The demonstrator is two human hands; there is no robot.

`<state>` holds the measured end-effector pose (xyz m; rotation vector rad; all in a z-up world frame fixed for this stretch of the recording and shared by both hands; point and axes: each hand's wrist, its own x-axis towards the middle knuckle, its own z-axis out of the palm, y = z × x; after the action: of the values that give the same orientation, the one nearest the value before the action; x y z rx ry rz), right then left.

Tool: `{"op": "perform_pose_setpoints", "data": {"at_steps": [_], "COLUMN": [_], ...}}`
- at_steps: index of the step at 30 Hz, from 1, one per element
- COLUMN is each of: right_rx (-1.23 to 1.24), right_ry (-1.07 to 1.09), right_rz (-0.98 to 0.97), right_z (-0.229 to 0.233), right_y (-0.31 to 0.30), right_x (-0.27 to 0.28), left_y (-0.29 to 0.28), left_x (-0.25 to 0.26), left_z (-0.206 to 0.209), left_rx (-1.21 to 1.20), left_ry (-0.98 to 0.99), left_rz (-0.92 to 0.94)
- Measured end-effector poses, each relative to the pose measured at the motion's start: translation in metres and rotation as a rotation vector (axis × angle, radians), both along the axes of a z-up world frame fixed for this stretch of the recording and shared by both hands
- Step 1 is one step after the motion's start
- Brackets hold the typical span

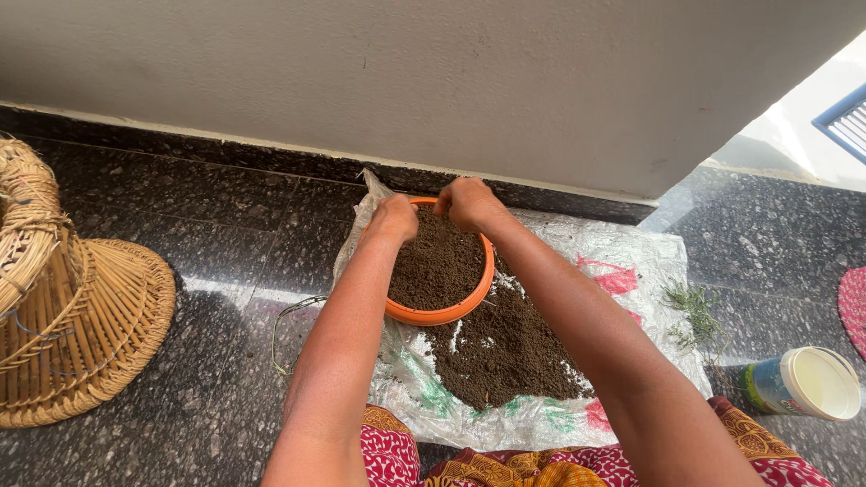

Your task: The person mixes soil by hand, breaking up clumps and transferring it between a pile on a plastic sheet and an orange pot.

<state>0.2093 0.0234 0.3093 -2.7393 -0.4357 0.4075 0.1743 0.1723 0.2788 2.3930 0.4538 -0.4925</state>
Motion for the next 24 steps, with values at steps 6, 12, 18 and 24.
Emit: {"op": "perform_pose_setpoints", "data": {"at_steps": [6,12,18,24], "right_rx": [0.058,-0.009,0.245,0.195], "right_ry": [-0.001,-0.045,0.083,-0.191], "right_rz": [-0.089,0.177,0.188,0.031], "right_z": [0.008,-0.048,-0.141,-0.143], "right_y": [-0.023,-0.016,-0.006,-0.024], "right_x": [-0.004,-0.015,-0.105,-0.074], "left_y": [-0.02,-0.023,-0.006,0.015], "left_x": [0.003,0.004,0.025,0.013], "left_z": [0.005,0.007,-0.031,-0.022], "left_rx": [-0.066,-0.134,-0.045,-0.085], "left_ry": [-0.086,-0.104,-0.185,-0.103], "left_rz": [-0.09,-0.077,-0.201,-0.148]}}
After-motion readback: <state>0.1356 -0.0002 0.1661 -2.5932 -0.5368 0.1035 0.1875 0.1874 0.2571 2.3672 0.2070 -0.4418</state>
